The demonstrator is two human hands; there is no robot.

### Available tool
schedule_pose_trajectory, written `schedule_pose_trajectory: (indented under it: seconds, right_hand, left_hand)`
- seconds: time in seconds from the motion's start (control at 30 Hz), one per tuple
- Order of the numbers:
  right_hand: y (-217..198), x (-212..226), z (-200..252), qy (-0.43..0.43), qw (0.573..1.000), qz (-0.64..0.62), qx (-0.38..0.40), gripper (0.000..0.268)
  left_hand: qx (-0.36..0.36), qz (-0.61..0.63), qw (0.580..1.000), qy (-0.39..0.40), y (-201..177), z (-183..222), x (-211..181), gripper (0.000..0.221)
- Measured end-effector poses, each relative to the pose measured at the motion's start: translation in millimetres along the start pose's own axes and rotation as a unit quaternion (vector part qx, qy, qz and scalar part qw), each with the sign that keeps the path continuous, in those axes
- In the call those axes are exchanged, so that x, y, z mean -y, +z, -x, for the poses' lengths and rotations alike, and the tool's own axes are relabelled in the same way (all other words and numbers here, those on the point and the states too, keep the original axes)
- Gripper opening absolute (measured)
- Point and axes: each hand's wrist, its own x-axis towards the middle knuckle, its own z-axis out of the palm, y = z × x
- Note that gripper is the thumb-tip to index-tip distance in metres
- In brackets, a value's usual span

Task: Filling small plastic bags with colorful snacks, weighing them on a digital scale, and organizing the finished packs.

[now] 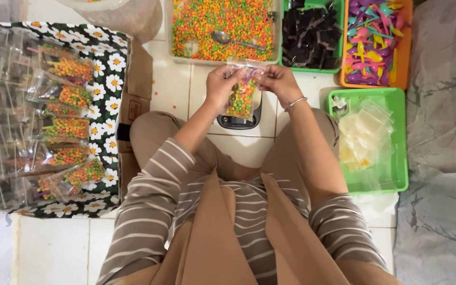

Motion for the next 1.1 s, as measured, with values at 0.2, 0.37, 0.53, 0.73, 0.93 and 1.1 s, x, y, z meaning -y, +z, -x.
schedule_pose_trajectory:
  seconds: [0.2,0.37,0.53,0.73,0.93,1.1]
  right_hand:
    - [-8,-79,-39,0.031,0.998,-0.004,-0.060,0.021]
    - [-29,-137,-71,0.089,0.989,-0.011,-0.116,0.015]
    - [-36,-160,-95,0.106,0.979,0.057,-0.164,0.019]
    - [-36,-176,-113,0.108,0.968,0.127,-0.188,0.022]
    - [-45,-165,-107,0.051,0.957,0.208,-0.197,0.022]
    - [-80,-115,-74,-0.054,0.926,0.286,-0.239,0.024]
  left_hand:
    - [0.021,-0.121,0.992,0.003,-36,-16,48,0.044]
    - [-0.002,-0.118,0.993,0.027,-78,-7,61,0.041]
    - [-0.070,-0.126,0.987,0.075,-129,11,38,0.021]
    - [-0.130,-0.062,0.988,0.047,-162,27,31,0.018]
    - [-0.176,-0.028,0.983,0.046,-154,27,22,0.018]
    - [-0.190,0.056,0.980,0.014,-152,34,6,0.019]
